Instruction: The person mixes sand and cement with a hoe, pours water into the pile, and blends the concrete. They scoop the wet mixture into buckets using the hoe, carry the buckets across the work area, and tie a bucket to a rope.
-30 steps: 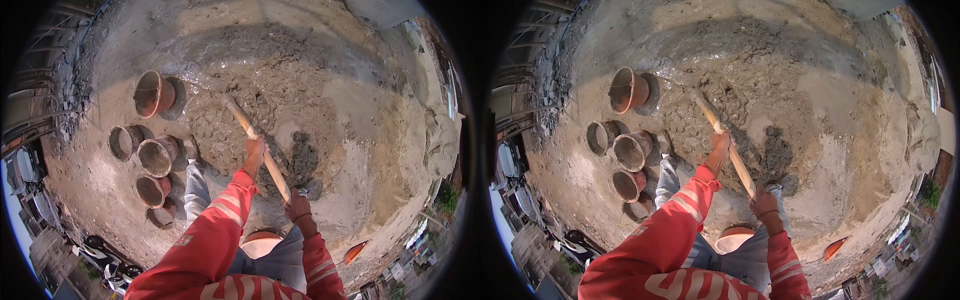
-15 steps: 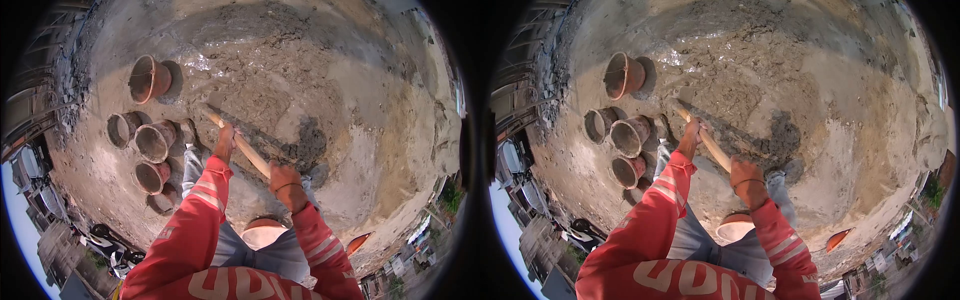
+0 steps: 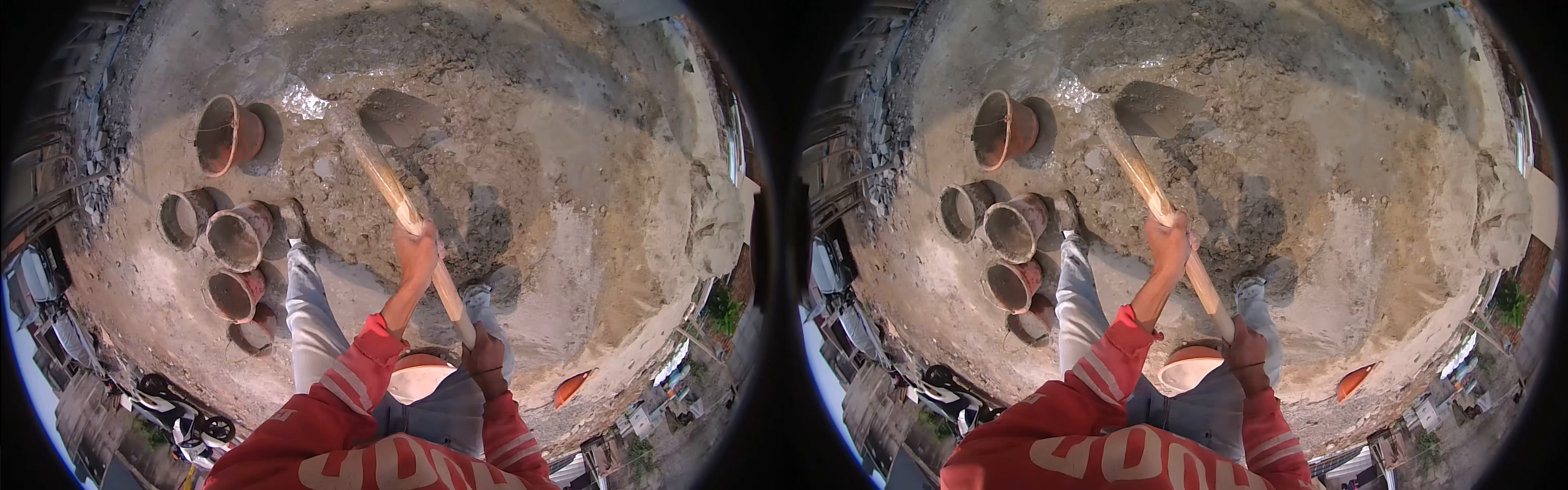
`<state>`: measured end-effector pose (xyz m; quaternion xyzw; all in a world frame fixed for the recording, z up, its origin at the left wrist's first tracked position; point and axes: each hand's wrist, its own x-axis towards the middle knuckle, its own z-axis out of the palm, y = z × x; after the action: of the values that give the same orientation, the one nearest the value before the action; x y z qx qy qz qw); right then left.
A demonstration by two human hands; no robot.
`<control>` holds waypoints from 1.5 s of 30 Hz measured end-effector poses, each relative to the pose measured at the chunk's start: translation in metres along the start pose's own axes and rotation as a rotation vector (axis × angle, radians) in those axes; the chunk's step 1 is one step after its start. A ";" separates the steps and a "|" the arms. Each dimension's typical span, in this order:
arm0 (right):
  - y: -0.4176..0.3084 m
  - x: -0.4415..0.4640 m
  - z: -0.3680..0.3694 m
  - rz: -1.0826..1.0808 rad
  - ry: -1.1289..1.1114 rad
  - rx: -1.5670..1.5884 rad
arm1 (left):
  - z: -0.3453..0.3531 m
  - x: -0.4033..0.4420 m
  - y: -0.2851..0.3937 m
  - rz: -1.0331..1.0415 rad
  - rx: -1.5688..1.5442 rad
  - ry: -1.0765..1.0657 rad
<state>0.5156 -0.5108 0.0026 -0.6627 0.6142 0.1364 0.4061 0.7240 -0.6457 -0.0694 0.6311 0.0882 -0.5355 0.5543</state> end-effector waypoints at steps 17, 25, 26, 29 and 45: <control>-0.190 0.037 -0.071 0.243 -0.281 0.018 | -0.069 0.133 -0.085 -0.650 0.097 -0.151; -0.105 -0.067 -0.038 0.098 -0.247 -0.080 | -0.088 -0.006 -0.024 -0.363 0.097 0.083; -0.090 -0.066 -0.023 0.083 -0.233 -0.099 | -0.091 -0.005 -0.026 -0.327 0.051 0.086; -0.079 -0.025 0.007 -0.068 -0.186 -0.066 | -0.104 0.013 -0.003 -0.206 0.007 0.118; -0.441 0.448 0.098 -0.254 -0.010 0.172 | -0.162 0.450 0.291 0.134 0.852 0.144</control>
<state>1.0480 -0.7943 -0.2000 -0.6972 0.5329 0.0341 0.4782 1.2079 -0.8421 -0.2722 0.8435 -0.1432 -0.4415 0.2704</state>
